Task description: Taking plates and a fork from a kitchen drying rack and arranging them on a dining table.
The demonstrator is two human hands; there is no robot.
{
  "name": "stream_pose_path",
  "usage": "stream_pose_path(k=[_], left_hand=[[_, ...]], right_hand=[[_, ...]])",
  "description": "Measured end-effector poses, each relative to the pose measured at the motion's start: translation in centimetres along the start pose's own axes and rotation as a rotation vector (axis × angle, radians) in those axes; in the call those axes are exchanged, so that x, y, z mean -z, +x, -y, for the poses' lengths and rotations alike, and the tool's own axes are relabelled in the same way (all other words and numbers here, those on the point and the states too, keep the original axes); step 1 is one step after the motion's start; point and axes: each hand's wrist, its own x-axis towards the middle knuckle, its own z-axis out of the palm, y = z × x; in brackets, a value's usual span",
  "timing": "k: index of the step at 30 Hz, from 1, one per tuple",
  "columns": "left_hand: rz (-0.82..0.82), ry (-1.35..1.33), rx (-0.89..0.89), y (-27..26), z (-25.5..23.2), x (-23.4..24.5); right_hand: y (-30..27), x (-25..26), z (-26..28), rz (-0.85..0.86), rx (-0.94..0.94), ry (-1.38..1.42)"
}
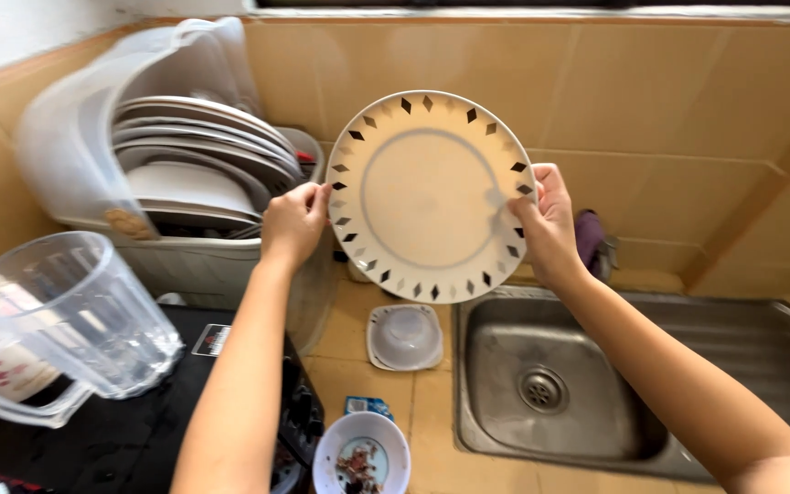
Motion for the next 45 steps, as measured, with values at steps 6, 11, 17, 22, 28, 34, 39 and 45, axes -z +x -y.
stream_pose_path(k=[6, 11, 17, 22, 28, 34, 39, 45], left_hand=[[0.074, -0.039, -0.086, -1.5, -3.4, -2.1], [0.167, -0.051, -0.122, -4.5, -7.3, -4.4], [0.379, -0.146, -0.105, -7.6, -10.3, -7.2], [0.641, -0.298, 0.087, -11.1, -13.2, -7.0], [0.807, -0.530, 0.174, -13.4, -14.3, -10.3], [1.015, -0.733, 0.234, -16.7, -17.2, -13.8], [1.057, -0.937, 0.398, -20.8, -21.1, -15.1], [1.007, -1.149, 0.480, -27.0, -22.9, -17.4]], right_hand=[[-7.1, 1.3, 7.3, -0.065, -0.235, -0.110], [-13.6, 3.5, 10.5, -0.212, -0.405, -0.048], [-20.5, 7.0, 11.9, -0.350, -0.492, 0.043], [-24.7, 8.1, 14.1, -0.415, -0.524, 0.102], [-28.4, 12.2, 15.2, -0.451, -0.496, 0.156], [-32.0, 16.3, 17.8, -0.543, -0.464, 0.162], [-35.5, 19.5, 19.7, -0.651, -0.475, 0.098], [-39.5, 21.1, 20.1, -0.826, -0.447, 0.100]])
